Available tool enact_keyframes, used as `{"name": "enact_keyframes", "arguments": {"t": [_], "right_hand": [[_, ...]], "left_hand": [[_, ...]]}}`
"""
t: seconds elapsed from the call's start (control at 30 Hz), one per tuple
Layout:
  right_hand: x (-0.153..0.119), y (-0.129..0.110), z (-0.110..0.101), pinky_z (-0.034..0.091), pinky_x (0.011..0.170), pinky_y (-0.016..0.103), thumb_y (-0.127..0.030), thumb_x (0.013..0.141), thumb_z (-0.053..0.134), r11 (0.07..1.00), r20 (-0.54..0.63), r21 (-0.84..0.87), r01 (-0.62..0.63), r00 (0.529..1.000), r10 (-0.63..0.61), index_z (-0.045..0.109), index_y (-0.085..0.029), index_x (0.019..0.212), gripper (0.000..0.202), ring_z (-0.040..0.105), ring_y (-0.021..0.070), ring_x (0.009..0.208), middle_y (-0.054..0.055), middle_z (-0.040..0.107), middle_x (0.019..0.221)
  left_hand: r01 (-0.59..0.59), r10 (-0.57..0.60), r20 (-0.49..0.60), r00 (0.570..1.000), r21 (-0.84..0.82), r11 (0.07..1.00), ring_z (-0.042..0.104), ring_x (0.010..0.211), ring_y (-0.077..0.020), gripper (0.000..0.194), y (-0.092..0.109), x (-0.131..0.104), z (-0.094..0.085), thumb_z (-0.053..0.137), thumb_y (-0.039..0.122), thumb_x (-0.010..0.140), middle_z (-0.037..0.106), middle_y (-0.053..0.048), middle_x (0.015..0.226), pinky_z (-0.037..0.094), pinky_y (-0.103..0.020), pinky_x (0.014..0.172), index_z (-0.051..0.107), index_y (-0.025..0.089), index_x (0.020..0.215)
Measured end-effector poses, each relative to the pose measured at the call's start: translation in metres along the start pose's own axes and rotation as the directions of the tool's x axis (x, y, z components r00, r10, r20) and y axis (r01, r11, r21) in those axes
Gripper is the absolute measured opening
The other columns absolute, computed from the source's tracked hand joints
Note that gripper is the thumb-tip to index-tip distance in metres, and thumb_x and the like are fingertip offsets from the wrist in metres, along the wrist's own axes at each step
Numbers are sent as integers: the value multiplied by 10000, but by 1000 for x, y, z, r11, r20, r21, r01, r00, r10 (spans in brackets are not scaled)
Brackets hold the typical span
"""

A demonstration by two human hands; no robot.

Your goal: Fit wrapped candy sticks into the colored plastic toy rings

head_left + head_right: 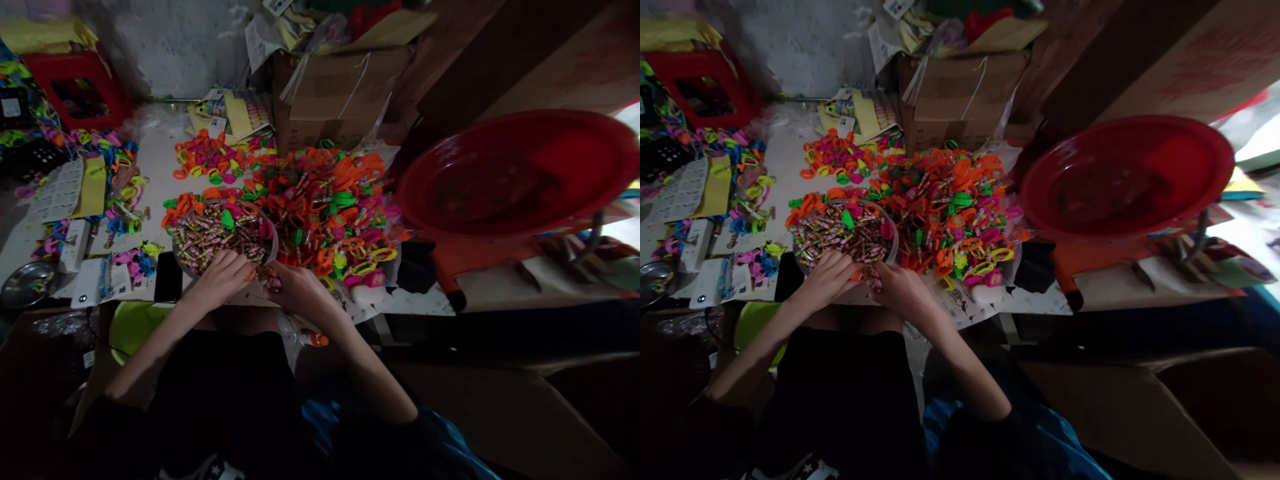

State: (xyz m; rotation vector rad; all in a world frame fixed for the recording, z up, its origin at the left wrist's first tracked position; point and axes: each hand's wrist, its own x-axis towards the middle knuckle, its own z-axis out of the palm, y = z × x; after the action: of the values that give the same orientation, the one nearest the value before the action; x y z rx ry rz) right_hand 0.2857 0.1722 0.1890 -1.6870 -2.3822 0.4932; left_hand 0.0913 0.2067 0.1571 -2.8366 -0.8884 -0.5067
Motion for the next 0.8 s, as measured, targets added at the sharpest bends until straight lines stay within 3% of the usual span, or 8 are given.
{"name": "enact_keyframes", "arguments": {"t": [0.3, 0.53, 0.8], "right_hand": [[-4, 2, -10, 334, 563, 237, -156, 782, 572, 994, 50, -37, 102, 994, -101, 555, -189, 1025, 246, 651, 180, 700, 49, 697, 837], [-10, -1, -6, 407, 620, 262, -141, 813, 575, 969, 187, -139, 203, 966, -176, 546, -138, 1080, 269, 672, 237, 866, 119, 699, 941], [-14, 3, 3, 423, 608, 276, -96, 807, 526, 966, 259, -133, 221, 949, -182, 565, -118, 1090, 287, 679, 246, 835, 137, 701, 933]], "left_hand": [[117, -113, 37, 993, -172, 978, 489, 918, -221, 149, 2, 6, -3, 512, 272, 912, 627, -53, 925, 341, -388, 865, 611, 195, 993], [98, -65, 116, 991, -306, 947, 494, 895, -206, 55, 3, 3, 4, 573, 234, 872, 623, -24, 855, 340, -360, 861, 592, 182, 875], [72, 7, 217, 976, -354, 933, 518, 933, -215, 97, 8, 6, 18, 625, 282, 847, 609, -22, 885, 371, -368, 840, 598, 189, 854]]}}
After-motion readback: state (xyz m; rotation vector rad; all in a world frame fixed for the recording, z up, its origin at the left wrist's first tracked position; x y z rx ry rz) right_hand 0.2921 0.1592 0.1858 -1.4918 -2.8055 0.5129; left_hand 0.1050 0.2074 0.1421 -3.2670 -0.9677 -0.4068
